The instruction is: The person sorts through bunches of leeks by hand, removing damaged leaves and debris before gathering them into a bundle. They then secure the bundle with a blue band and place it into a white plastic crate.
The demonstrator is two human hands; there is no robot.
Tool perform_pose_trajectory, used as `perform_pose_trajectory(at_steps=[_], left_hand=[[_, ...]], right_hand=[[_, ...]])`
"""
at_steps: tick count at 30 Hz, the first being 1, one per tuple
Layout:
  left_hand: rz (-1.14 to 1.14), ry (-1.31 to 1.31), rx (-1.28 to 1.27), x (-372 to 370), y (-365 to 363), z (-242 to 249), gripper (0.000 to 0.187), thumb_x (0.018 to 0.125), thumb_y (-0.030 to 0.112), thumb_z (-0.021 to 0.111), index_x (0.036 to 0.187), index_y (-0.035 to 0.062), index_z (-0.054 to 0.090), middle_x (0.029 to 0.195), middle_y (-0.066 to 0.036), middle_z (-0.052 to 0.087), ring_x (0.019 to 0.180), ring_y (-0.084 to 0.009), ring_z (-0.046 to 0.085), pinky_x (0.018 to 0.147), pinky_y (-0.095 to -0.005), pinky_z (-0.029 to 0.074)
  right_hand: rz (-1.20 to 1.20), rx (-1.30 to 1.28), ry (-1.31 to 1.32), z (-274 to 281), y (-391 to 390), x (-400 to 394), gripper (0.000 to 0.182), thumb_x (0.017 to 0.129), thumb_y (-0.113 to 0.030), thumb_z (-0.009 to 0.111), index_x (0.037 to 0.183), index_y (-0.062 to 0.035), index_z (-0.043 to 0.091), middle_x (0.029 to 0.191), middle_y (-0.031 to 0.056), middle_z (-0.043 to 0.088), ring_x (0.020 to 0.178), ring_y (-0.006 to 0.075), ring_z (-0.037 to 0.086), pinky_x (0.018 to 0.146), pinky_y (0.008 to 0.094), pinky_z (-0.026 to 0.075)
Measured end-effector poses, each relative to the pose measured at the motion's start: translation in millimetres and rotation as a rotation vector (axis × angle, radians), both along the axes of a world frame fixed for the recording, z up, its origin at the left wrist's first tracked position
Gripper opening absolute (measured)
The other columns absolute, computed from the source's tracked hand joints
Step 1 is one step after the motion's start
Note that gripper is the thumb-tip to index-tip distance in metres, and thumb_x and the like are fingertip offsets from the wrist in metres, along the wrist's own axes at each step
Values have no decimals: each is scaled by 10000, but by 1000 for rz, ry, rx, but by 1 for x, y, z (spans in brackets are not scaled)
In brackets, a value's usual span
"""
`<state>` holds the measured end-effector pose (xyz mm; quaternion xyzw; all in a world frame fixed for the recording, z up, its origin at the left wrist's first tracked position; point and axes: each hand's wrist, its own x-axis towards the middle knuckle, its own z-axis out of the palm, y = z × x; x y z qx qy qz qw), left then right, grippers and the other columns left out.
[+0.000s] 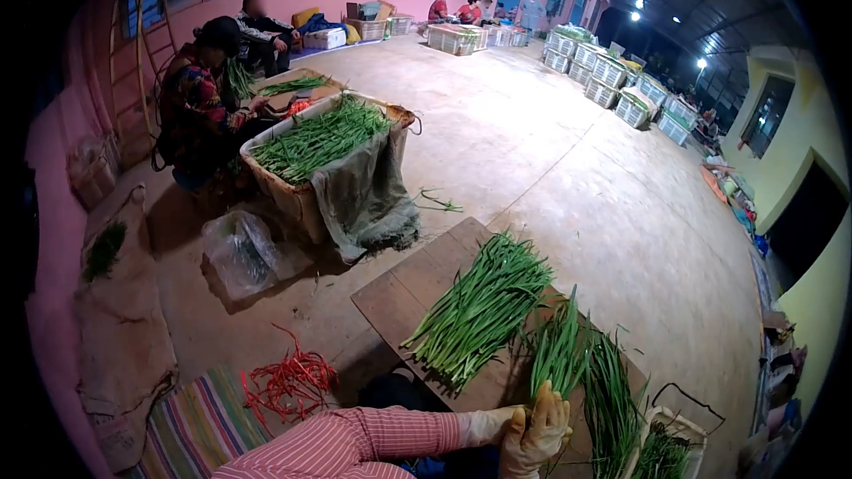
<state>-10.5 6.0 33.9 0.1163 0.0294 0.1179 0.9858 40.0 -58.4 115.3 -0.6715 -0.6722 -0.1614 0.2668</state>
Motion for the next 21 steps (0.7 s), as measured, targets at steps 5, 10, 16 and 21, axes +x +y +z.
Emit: perform_pose_trajectory(at_steps=[5, 10, 16, 21], left_hand=[[35, 208, 227, -12, 4, 6, 338, 945, 336, 558, 1138, 58, 560, 1068, -40, 637, 934, -178, 580, 829, -323, 478], [-16, -63, 111, 6, -4, -22, 316, 928, 271, 561, 1171, 68, 575, 1071, -19, 623, 948, -141, 574, 799, -262, 465], [14, -229, 147, 0, -3, -9, 388, 933, 270, 557, 1261, 65, 527, 1169, -38, 598, 1055, -144, 551, 898, -269, 449], [341, -71, 798, 10, -2, -31, 388, 960, 249, 509, 1287, 41, 502, 1221, -56, 579, 1114, -165, 537, 968, -289, 427]], right_hand=[[35, 115, 151, 12, 2, -2, 455, 985, -314, 462, 1356, -52, 498, 1330, 145, 536, 1219, 334, 503, 1064, 425, 352], [-2, 77, 116, -3, 12, 3, 487, 979, -343, 437, 1335, -17, 504, 1279, 123, 572, 1195, 321, 518, 1065, 427, 357], [-1, 81, 184, -12, 10, 1, 525, 978, -401, 418, 1347, -36, 497, 1265, 119, 575, 1184, 327, 519, 1072, 457, 339], [59, 83, 83, -11, 10, 2, 471, 976, -344, 460, 1310, -19, 525, 1273, 121, 587, 1165, 321, 548, 1050, 451, 369]])
